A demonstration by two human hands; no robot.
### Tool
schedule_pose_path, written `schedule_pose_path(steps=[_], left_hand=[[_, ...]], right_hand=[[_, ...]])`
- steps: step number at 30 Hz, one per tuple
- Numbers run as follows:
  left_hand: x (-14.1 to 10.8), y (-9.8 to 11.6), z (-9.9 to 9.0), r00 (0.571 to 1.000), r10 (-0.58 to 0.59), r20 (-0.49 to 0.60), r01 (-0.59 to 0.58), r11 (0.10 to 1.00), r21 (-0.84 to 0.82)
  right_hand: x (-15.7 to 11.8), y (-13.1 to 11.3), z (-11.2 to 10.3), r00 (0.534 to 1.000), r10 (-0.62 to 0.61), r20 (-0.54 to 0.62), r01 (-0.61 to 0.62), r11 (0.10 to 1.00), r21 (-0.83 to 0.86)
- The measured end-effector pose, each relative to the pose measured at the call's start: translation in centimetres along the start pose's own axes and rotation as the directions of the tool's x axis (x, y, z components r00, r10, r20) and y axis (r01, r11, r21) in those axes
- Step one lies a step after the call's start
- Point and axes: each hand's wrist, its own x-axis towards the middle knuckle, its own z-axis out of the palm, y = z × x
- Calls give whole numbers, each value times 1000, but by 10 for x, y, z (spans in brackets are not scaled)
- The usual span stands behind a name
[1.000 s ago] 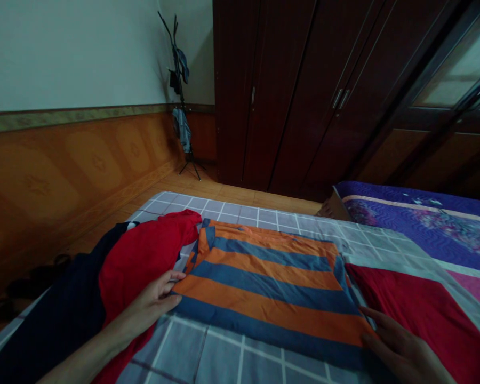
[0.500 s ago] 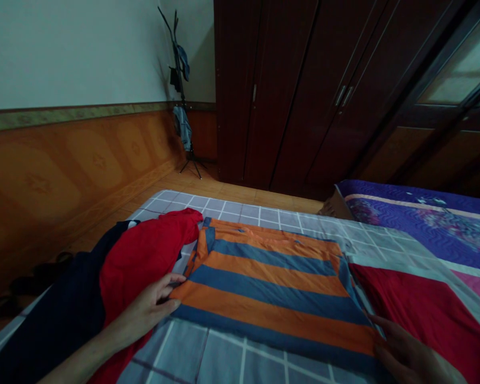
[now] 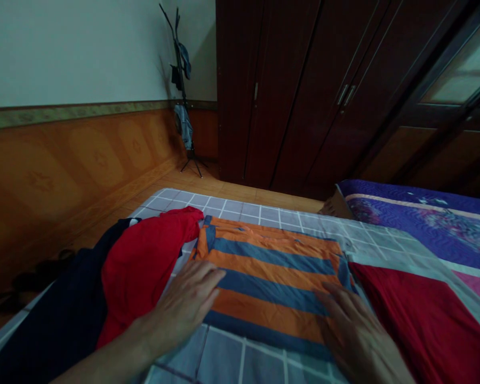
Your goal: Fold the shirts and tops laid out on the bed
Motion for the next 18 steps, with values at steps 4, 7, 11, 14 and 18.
schedule_pose_path(steps=[4, 7, 11, 14, 18], left_hand=[[44, 30, 37, 996, 85, 39, -84, 996, -6], [51, 27, 65, 989, 57, 136, -58, 998, 5], [42, 20, 69, 965, 117, 236, -108, 993, -50], [41, 22, 62, 966, 139, 219, -129, 990, -61], [45, 22, 66, 969, 174, 178, -169, 985, -41]], right_hand=[[36, -47, 35, 992, -112, 52, 108, 992, 69], [30, -54, 57, 983, -130, 129, 120, 989, 82], [16, -50, 58, 972, -113, 204, 93, 990, 104], [28, -55, 46, 957, -113, 265, 78, 987, 139], [62, -67, 44, 958, -84, 275, 38, 985, 169]])
